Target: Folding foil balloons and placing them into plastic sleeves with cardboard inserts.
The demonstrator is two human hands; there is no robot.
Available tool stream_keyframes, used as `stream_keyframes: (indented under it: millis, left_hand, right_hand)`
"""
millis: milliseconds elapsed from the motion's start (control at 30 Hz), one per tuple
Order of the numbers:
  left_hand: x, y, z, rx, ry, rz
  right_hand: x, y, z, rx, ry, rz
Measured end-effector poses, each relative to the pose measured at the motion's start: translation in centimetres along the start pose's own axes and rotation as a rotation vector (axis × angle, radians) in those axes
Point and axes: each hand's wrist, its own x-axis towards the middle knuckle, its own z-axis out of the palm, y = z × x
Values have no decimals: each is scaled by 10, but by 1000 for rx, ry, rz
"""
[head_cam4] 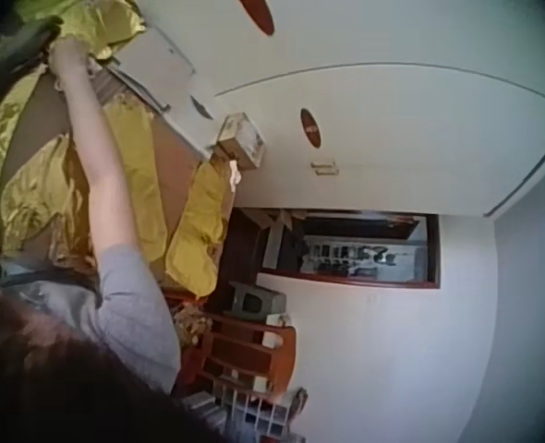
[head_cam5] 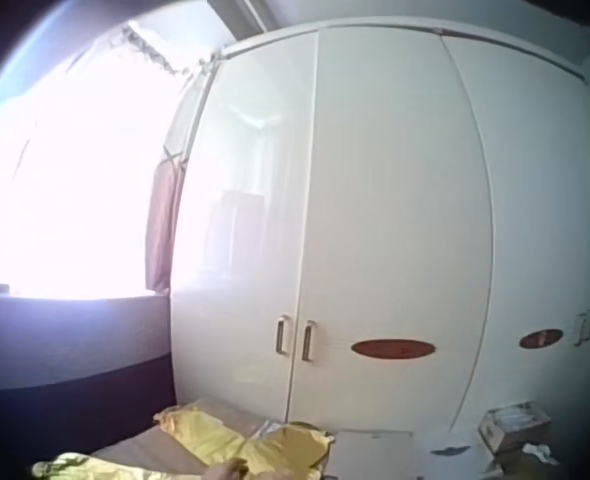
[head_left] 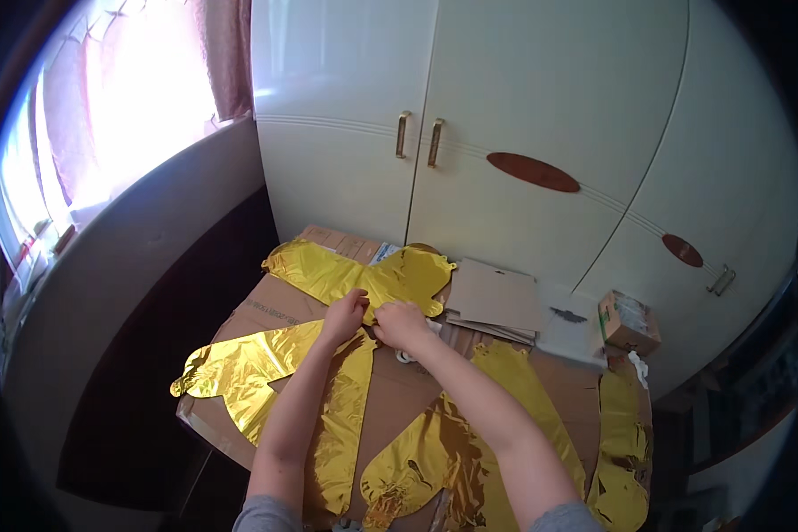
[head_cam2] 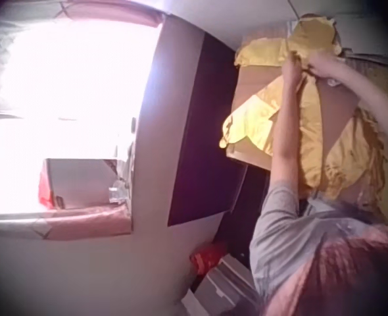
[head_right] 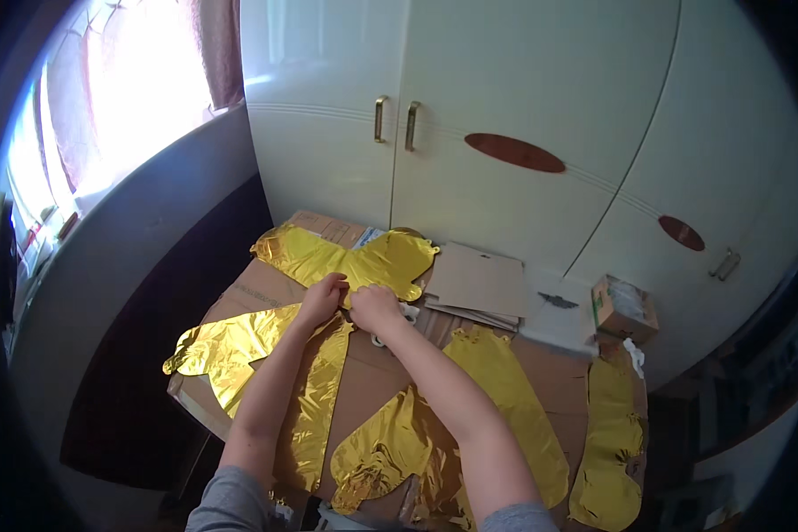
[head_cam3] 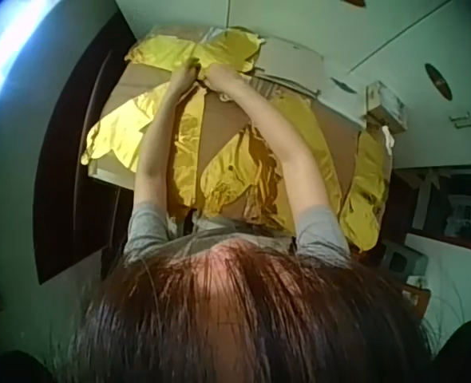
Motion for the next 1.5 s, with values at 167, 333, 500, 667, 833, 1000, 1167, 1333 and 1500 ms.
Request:
stream_keyframes:
  millis: [167,333,500,667,833,1000,1167,1333,1500]
  left_hand:
    - [-6,-9,-8,-94,14,18]
    - [-10,1,-11,-51,39,38]
    - [-10,9,-18,-68,8,-9]
    - [-10,3,-16,-9,33,29]
    - [-6,4,-16,-3,79,-10]
    - [-5,2,-14,3,136,-5]
    - [-2,2,-13,-79,133,-65]
    - [-3,5,-13,-40,134,-56]
    - [-3,-1,-11,-34,150,-27]
  right_hand:
    - [15,-3,21,-52,3,-68]
    - [29,7,7,72,-46,65]
    - [35,12,-4,193,17,150]
    - [36,10,-8,207,131,120]
    - [22,6,3,45,490,-124]
    - [20,15,0,-81,692,-191]
    - [13,-1,18,-41,378,-278]
    - [19,2,24,-76,32,-70]
    - [29,2,5,50,-47,77]
